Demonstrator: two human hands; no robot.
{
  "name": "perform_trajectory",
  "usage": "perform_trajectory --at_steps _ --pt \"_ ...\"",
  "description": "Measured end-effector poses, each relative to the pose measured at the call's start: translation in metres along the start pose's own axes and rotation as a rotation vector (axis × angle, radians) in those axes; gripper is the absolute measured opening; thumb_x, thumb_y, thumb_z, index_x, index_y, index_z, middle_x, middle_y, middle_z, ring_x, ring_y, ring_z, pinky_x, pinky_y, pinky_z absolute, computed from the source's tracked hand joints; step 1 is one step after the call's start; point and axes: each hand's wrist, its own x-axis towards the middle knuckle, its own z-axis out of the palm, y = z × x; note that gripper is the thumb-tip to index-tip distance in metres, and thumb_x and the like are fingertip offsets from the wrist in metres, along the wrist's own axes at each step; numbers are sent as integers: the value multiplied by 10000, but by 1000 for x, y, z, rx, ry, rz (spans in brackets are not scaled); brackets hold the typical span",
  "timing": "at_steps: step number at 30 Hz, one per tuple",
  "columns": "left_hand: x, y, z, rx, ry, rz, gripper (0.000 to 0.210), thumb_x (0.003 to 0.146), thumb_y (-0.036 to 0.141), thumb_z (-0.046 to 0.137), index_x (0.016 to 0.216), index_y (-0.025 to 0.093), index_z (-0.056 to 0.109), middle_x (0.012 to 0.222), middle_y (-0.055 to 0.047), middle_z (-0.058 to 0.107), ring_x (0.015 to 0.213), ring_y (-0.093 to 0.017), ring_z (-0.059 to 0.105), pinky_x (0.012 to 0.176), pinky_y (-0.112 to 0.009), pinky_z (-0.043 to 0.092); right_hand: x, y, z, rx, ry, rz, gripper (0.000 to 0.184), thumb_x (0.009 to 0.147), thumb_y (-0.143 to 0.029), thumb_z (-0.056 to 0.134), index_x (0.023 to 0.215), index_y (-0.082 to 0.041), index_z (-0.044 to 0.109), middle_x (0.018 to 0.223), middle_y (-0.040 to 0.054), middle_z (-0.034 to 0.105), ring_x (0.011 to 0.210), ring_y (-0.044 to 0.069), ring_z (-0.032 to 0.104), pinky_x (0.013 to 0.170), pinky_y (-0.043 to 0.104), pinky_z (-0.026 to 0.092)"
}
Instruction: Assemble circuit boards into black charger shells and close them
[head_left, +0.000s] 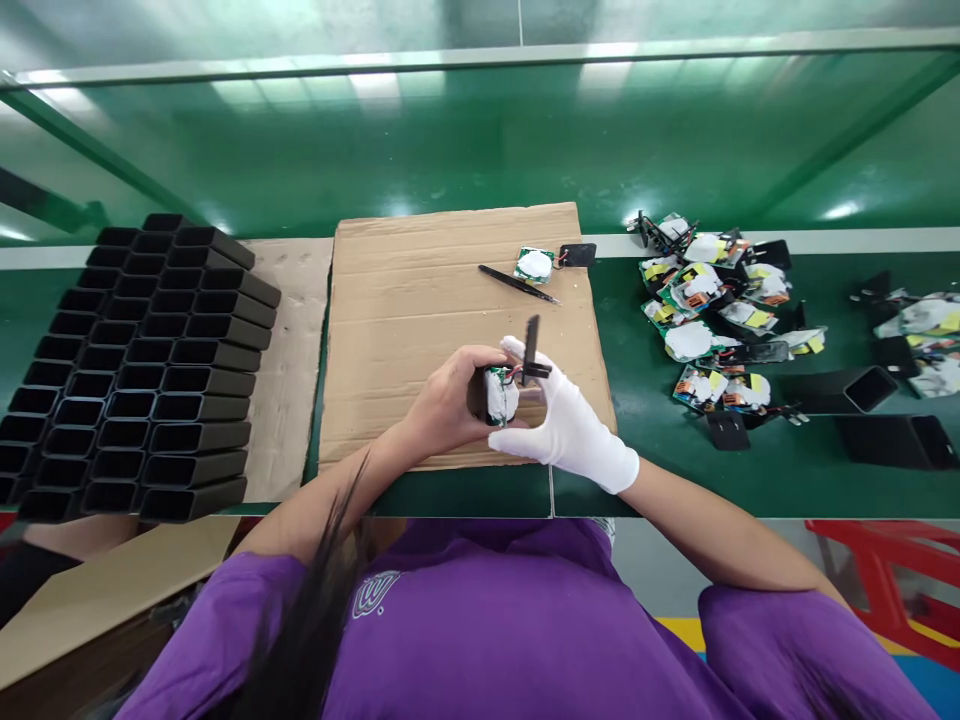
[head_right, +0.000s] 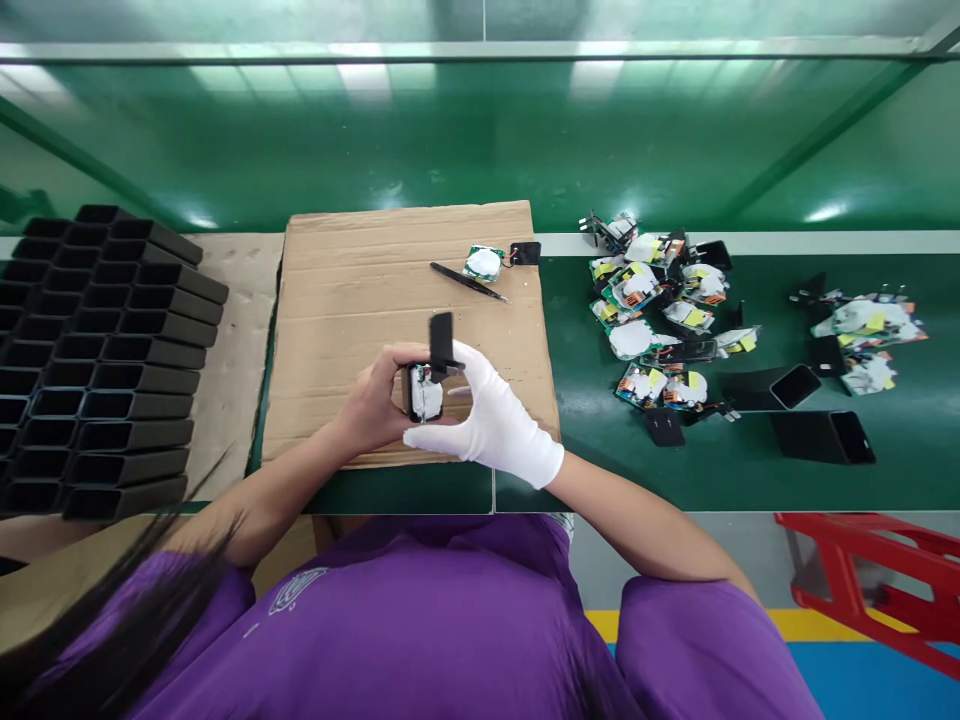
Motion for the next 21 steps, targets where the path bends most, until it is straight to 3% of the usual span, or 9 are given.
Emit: perform_trajectory --at_steps 4,8,11,14,17,21 --pt "-1 0 4 42 0 -8 669 613 388 876 1158 226 526 1085 -84 684 1100 -256 645 908 -366 543 6 5 8 360 -98 201 751 753 -433 721 1399 -190 424 1318 103 611 1214 278 607 1057 451 498" --pt "2 0 0 -78 -3 0 619 670 366 850 1192 216 552 1148 -106 676 1149 -261 618 985 -394 516 10 8 11 447 -43 284 733 696 -365 750 1349 -186 467 1181 69 666 1090 243 656 991 407 535" --pt "7 -2 -10 -406 -159 -156 637 747 395 795 1307 229 541 1420 -148 544 1332 -293 513 1066 -423 473 12 10 7 409 10 282 644 714 -359 729 1297 -194 511 1125 59 685 1058 234 663 986 410 531" --pt "12 -5 -14 -799 -261 -383 618 806 459 730 1355 246 544 1448 -128 542 1313 -309 545 1028 -412 504 13 11 2 344 43 242 622 731 -374 730 1294 -209 524 1192 68 680 1116 244 649 1029 423 502" --pt "13 -4 -9 -904 -226 -568 584 807 450 740 1322 216 593 1294 -115 666 1202 -293 625 993 -394 517 13 8 1 265 42 235 629 755 -382 709 1327 -198 519 1173 67 691 1100 243 659 1023 418 507" --pt "12 -1 1 -914 -151 -659 589 767 449 779 1271 178 640 1169 -112 727 1120 -286 665 939 -369 533 14 4 2 203 21 239 624 792 -398 664 1361 -183 521 1111 54 701 1025 223 674 972 383 536"
